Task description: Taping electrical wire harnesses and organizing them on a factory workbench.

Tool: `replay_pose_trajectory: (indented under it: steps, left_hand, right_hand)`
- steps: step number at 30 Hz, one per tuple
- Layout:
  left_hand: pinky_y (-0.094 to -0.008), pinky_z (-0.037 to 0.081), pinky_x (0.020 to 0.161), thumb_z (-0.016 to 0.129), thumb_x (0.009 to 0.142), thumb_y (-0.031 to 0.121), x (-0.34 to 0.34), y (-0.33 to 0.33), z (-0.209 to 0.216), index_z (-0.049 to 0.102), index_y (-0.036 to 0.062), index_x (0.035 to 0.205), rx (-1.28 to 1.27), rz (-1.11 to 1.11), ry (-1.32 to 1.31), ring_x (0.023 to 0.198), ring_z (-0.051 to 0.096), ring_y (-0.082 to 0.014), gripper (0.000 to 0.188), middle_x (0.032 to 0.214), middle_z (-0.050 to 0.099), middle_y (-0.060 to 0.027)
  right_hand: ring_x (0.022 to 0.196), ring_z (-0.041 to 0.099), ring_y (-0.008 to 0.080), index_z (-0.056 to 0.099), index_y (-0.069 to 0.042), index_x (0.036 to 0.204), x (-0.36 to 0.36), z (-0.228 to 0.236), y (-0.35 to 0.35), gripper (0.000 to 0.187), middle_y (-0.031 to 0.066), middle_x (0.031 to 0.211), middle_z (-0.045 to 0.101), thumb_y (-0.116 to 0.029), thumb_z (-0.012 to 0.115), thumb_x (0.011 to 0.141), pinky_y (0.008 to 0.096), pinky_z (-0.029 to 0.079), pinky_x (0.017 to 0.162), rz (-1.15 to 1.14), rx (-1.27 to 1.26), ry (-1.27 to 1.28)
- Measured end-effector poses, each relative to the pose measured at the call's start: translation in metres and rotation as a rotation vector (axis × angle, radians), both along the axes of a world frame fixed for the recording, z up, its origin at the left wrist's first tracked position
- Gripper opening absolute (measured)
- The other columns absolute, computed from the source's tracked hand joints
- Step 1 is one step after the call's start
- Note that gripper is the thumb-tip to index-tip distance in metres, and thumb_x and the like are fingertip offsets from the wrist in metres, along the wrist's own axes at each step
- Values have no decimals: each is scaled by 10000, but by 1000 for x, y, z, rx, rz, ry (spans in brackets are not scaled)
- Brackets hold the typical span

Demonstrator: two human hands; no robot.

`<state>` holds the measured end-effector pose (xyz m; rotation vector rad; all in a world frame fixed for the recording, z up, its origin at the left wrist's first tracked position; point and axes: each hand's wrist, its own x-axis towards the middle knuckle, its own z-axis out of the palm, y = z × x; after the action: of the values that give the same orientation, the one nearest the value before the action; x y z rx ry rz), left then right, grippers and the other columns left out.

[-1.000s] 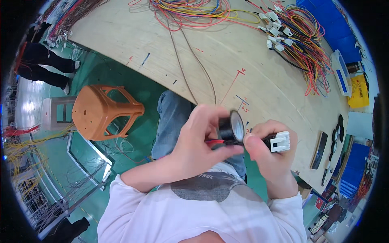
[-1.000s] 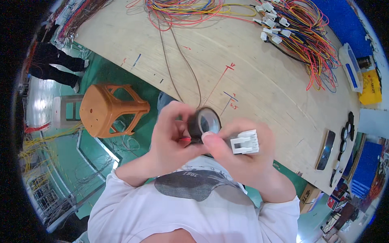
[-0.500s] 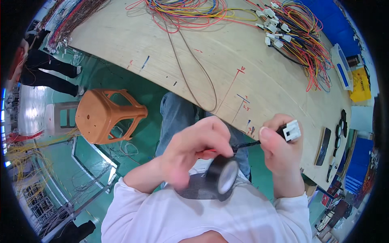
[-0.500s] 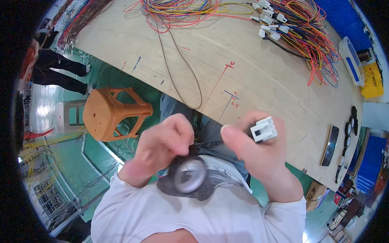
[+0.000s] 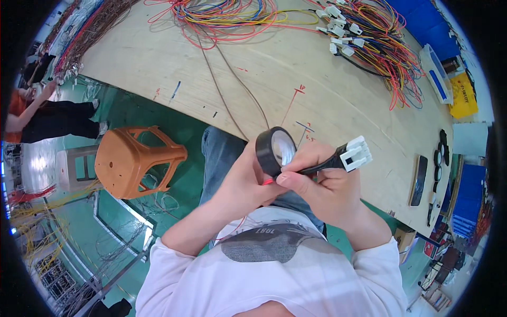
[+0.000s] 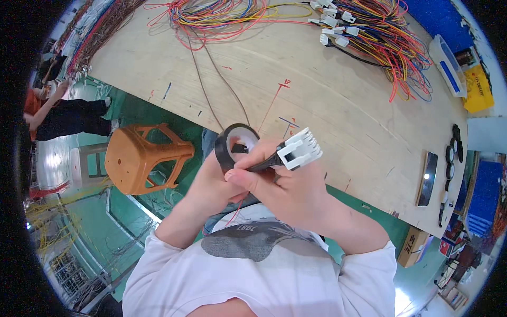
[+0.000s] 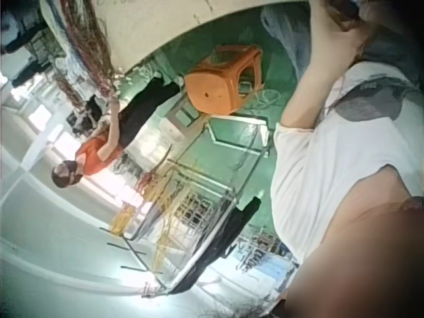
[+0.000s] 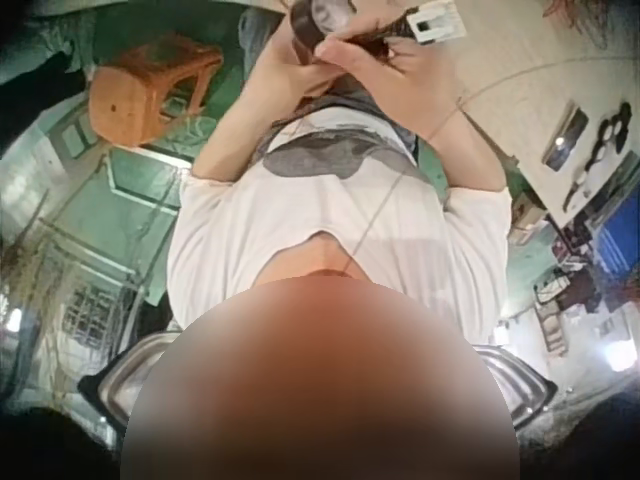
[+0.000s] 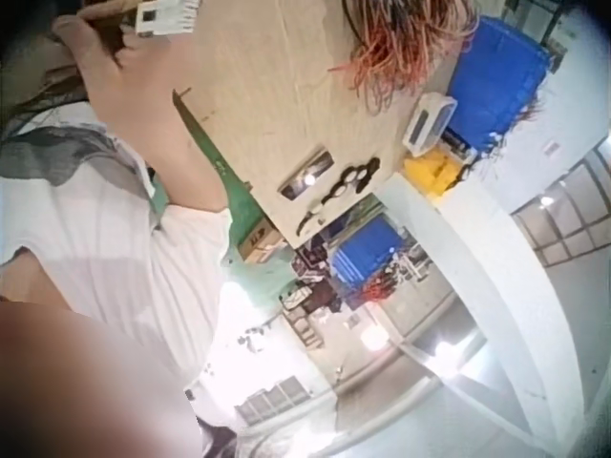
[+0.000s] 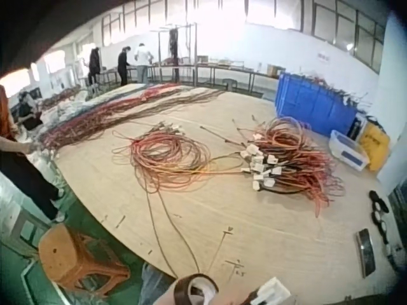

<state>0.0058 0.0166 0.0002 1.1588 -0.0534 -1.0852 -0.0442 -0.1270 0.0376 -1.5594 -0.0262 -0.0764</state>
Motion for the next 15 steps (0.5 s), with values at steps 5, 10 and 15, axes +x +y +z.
replay_pose_trajectory:
  steps: [5,10,15]
  left_hand:
    - [-176,241,408,566,772,286,5,1,0,443,47,1084,-417,243,294,511,368,-61,412,778,480,-15]
    - [-194,307,490,543,792,359,14,9,-3,465,5,1037,-531,268,-366,647,440,-82,438,892,478,-68]
    - [-156,258,447,733,616,24,-6,-7,-13,383,58,1037,-263,386,-820,554,323,-28,548,791,379,-8]
  right_hand:
    - [605,524,111,542,1,799,2,-2,2,74,54,689,530,7,598,750,218,399,533,-90,-138,-188]
    - [595,522,64,522,18,765,-6,10,4,58,45,698,566,33,578,763,179,407,519,-220,290,74]
    - [625,526,62,514,22,803,-2,9,2,71,56,718,571,-2,576,780,181,417,533,-186,42,-27]
